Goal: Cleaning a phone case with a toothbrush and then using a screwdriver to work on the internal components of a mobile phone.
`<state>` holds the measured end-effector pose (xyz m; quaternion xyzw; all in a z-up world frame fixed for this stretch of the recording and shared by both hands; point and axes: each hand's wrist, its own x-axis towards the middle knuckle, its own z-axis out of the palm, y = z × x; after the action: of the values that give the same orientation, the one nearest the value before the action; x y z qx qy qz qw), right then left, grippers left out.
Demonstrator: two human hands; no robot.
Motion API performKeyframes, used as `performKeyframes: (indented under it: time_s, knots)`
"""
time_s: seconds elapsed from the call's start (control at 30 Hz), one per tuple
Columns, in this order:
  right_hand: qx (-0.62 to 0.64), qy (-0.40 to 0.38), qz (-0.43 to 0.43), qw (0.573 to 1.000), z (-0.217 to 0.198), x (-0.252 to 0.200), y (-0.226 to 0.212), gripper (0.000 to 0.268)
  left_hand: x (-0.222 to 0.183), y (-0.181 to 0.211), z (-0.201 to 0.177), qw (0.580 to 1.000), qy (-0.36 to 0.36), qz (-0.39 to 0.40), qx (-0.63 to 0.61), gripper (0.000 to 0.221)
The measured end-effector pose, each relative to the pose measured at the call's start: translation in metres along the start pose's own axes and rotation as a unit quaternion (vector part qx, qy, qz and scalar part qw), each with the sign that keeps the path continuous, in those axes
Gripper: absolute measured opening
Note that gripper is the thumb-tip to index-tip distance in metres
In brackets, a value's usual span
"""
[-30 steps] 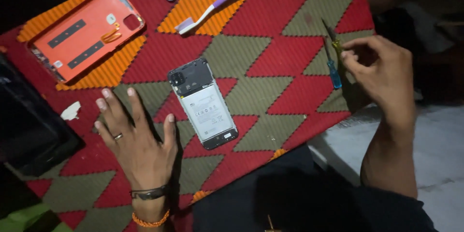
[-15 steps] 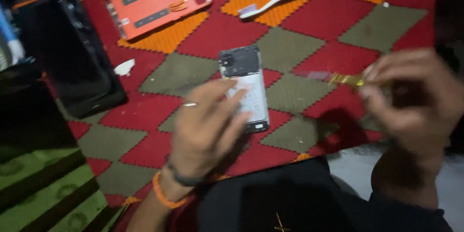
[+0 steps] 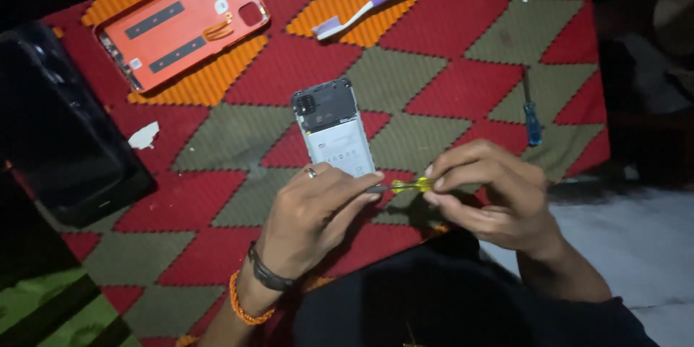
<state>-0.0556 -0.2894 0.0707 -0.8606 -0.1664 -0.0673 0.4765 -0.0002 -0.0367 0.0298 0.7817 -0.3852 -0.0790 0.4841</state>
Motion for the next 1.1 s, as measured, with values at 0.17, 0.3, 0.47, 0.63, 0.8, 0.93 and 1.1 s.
performKeyframes:
  time_s: [0.17,0.3,0.47,0.63,0.8,0.93,1.1]
  knots:
    - [-0.03,0.04,0.073,0.996,-0.022,-0.026,0.027,0.029,0.0,-0.008,0.003,0.998,0.015,-0.026,-0.051,0.022]
    - [-0.308,0.072,0.248,0.916,-0.05,-0.043,0.049,0.029,0.002,-0.011,0.0,0.995,0.053,-0.045,-0.069,0.021]
    - [-0.338,0.038,0.297,0.892,-0.065,-0.084,0.086,0.034,0.005,-0.011,0.002,0.994,0.063,-0.058,-0.064,0.021]
    - [-0.347,0.072,0.221,0.909,-0.072,-0.094,0.11,0.031,0.004,-0.012,0.006,0.992,0.064,-0.045,-0.096,0.023]
    - [-0.23,-0.029,0.151,0.961,-0.048,-0.03,0.037,0.036,0.002,-0.014,0.016,0.991,0.09,-0.03,-0.09,0.023]
    - [0.004,-0.074,0.089,0.993,-0.006,-0.005,0.03,0.05,0.002,-0.007,0.014,0.992,0.085,-0.026,-0.094,0.024]
    - [0.088,0.006,0.089,0.992,-0.005,0.011,0.049,0.034,-0.005,-0.016,0.003,0.997,0.072,-0.001,-0.019,0.066]
